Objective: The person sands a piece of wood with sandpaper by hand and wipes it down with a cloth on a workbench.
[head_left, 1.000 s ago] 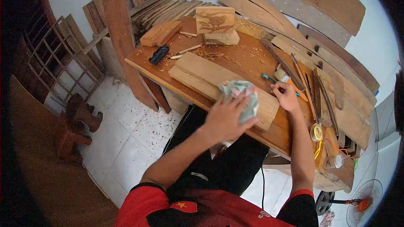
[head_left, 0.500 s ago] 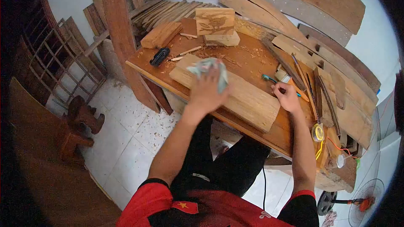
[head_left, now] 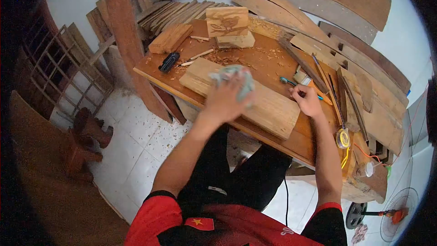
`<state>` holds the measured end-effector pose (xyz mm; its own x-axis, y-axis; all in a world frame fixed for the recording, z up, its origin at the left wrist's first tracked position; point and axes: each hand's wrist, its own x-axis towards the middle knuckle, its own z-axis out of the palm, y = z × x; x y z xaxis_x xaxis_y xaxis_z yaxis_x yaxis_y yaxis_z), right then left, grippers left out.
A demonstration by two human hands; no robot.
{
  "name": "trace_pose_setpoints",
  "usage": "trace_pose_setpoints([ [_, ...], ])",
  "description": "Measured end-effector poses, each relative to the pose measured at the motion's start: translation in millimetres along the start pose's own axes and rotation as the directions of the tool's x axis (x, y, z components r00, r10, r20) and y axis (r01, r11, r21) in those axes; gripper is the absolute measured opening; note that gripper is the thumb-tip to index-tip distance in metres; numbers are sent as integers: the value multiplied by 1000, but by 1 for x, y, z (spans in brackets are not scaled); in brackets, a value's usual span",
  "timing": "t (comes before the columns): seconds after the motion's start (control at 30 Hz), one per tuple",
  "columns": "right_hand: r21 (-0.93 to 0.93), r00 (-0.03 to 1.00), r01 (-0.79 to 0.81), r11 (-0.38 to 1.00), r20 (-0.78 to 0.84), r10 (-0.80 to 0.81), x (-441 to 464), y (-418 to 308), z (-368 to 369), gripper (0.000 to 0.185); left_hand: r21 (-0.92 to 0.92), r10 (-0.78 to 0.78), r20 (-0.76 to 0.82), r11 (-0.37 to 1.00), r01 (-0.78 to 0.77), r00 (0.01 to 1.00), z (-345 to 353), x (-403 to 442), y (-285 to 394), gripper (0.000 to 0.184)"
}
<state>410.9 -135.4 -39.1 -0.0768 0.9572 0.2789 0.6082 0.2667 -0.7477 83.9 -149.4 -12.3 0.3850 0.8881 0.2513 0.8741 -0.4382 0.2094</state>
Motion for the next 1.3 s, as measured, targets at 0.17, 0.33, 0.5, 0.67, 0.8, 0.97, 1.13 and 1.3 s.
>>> trace_pose_setpoints([
  [0.17,-34,999,27,999,24,-26,1,-8,-3,23,-7,-102,100,995,103,990,7,43,-30,87],
  [0.33,-1,1000,11,1000,12,-11,1,5,0,22,-15,161,-116,986,-164,980,42,8,62,88],
  [0.5,-31,1000,21,999,-6,-21,-1,-3,-2,29,-116,333,-73,933,-340,940,27,-36,86,89],
  [0.67,43,996,80,996,-43,-78,1,4,4,33,91,150,8,984,-150,989,-2,-28,20,84],
  [0.8,-24,998,55,998,-29,-56,1,6,0,34,-67,-186,90,979,192,979,-11,9,-70,90],
  [0.97,-5,999,42,999,-14,-42,3,11,2,34,26,-211,66,977,209,975,-7,16,-74,95],
  [1.13,-8,998,57,998,-32,-57,0,-2,0,31,6,148,-194,989,-149,970,17,-26,9,97],
  [1.3,30,999,39,999,-11,-39,1,5,2,27,-189,295,-128,930,-315,947,16,-45,58,88],
])
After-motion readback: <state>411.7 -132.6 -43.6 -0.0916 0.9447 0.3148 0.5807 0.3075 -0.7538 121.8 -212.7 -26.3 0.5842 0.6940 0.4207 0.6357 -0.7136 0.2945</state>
